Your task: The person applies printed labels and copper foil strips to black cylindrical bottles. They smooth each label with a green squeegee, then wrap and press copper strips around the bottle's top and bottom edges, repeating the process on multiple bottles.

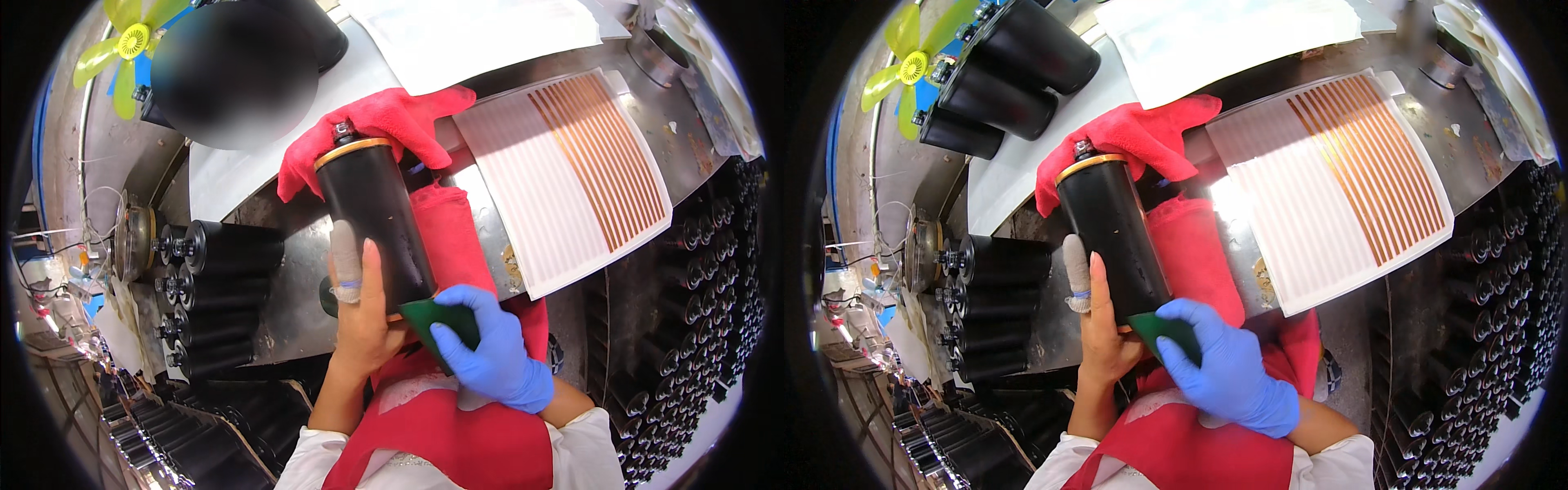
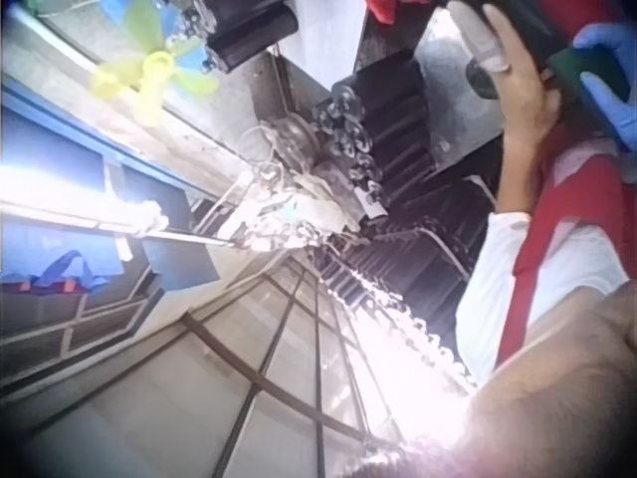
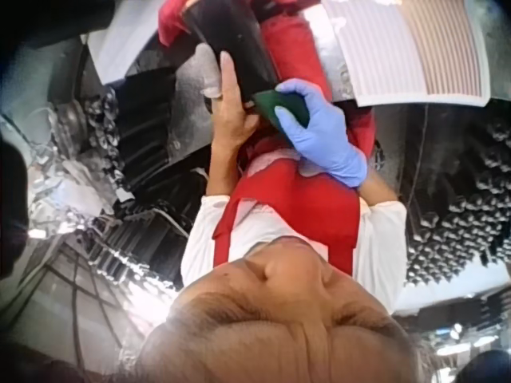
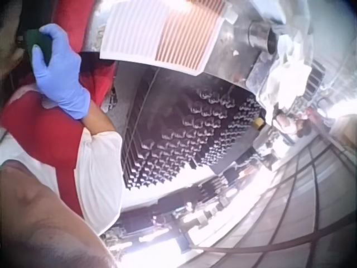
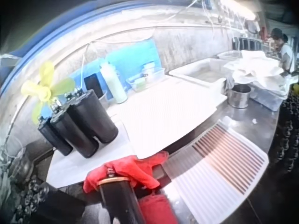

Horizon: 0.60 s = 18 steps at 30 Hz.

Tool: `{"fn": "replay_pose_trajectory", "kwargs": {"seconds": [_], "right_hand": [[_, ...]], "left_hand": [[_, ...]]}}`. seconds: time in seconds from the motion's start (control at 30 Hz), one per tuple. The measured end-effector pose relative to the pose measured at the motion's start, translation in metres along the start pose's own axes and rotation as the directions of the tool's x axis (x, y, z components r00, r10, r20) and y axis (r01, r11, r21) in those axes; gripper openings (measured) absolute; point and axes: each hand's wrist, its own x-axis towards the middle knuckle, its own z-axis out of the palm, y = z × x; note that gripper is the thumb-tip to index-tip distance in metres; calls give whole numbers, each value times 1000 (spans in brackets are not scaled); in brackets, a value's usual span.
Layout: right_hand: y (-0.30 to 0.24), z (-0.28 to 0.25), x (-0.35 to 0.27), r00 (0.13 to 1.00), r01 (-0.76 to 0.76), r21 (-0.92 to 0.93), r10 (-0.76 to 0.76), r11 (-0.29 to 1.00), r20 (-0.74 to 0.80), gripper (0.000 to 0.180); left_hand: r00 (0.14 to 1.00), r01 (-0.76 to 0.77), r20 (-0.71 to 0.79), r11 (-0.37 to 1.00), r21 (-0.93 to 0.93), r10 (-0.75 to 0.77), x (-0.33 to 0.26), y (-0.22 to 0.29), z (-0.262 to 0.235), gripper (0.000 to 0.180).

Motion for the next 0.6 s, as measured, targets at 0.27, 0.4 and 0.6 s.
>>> {"fn": "replay_pose_trajectory", "kwargs": {"seconds": [0.27,0.4,0.6], "right_hand": [[26,-17,18,968,-210,267,239,940,-77,32],[-4,-34,82,993,-48,329,81,943,-88,23],[-78,-24,215,746,662,-523,-408,537,525,23]], "left_hand": [[992,72,-47,812,-579,-121,-30,-29,19,91],[992,69,-42,794,-604,-118,-34,-41,22,89],[981,127,-29,757,-641,-189,-32,-29,22,101]]}}
